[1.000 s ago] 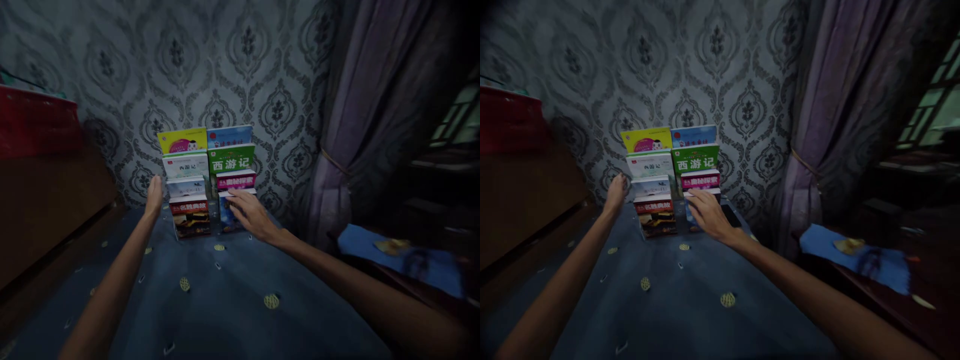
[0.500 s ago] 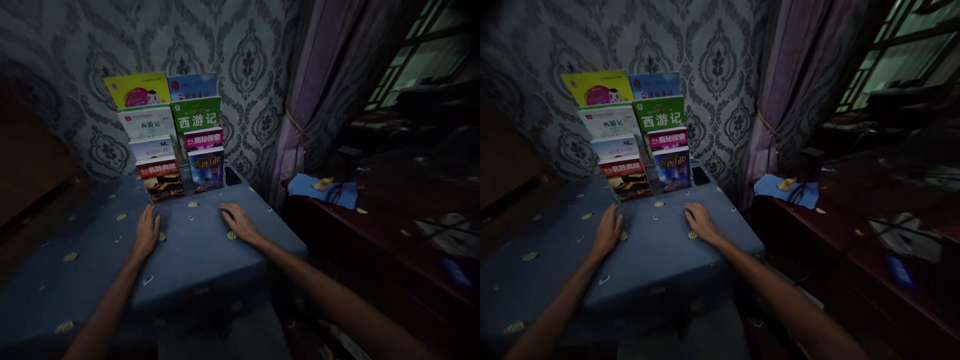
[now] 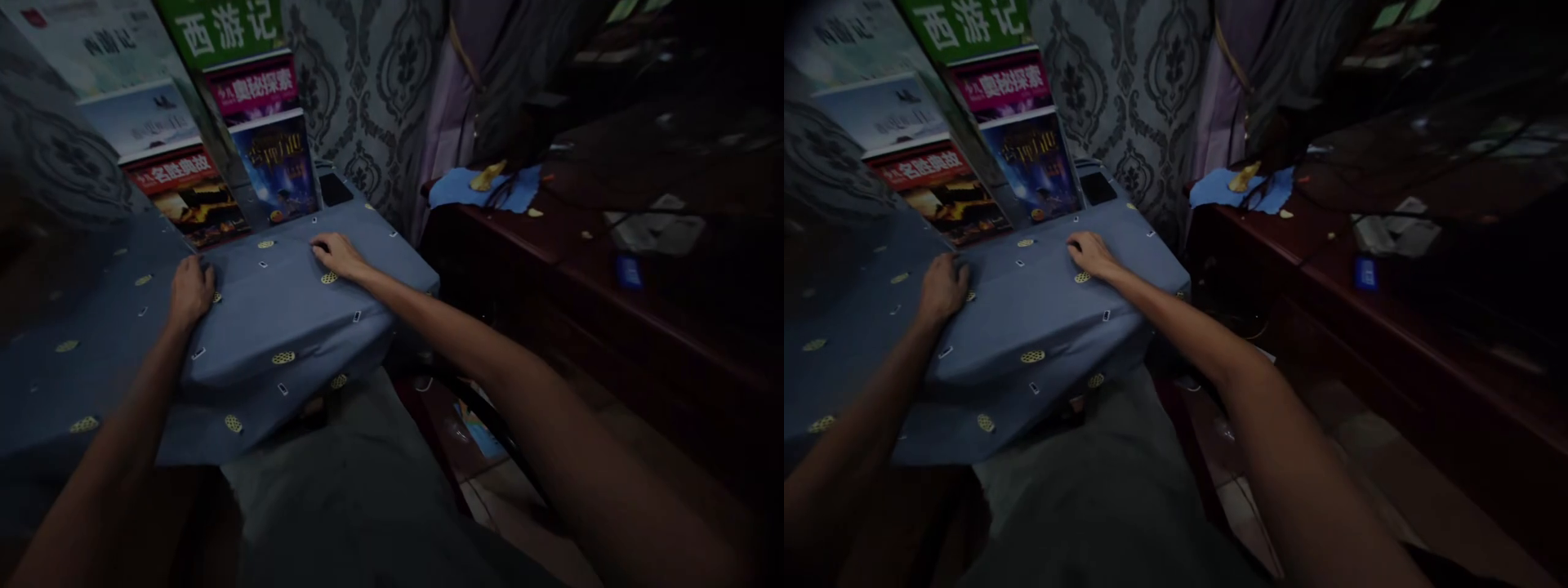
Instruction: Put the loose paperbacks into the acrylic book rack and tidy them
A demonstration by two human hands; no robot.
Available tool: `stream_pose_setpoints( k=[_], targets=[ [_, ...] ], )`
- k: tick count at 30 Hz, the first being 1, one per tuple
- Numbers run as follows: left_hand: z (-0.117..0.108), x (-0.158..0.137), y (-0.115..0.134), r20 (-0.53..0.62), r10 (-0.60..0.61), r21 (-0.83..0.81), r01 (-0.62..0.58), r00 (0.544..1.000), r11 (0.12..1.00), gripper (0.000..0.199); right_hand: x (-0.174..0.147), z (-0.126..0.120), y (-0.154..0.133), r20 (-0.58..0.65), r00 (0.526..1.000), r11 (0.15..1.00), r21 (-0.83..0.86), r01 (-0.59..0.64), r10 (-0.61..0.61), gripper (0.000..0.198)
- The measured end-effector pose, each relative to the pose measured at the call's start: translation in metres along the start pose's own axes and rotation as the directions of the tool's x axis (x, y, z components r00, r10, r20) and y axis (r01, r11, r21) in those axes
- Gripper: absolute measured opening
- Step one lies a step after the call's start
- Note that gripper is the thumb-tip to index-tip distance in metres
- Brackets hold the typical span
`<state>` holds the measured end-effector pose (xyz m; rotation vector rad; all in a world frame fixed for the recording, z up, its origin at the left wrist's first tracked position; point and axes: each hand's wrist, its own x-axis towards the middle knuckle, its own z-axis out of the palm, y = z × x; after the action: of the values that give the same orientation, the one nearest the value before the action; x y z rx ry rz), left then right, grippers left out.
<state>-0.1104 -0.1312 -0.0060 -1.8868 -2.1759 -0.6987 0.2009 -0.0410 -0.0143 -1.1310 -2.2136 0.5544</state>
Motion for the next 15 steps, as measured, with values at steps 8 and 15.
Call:
stream_pose_setpoints(
  k=[8,15],
  targets=[
    [-0.0044,-0.0029,0.0073,-0.01,0.002,0.05,-0.002,1.0,0.999,0.039,-0.0024,-0.002,-0.0027,0.002,1.0,1.0,0.002,0.001,-0.001,0.033],
    [0.0007,-0.0023,0.0008,-0.028,-0.031,-0.013,0.03,0.999,0.999,0.041,-0.0005,0.0005,0.0002,0.015,1.0,1.0,-0.013,0.014,-0.014,0.032]
  ],
)
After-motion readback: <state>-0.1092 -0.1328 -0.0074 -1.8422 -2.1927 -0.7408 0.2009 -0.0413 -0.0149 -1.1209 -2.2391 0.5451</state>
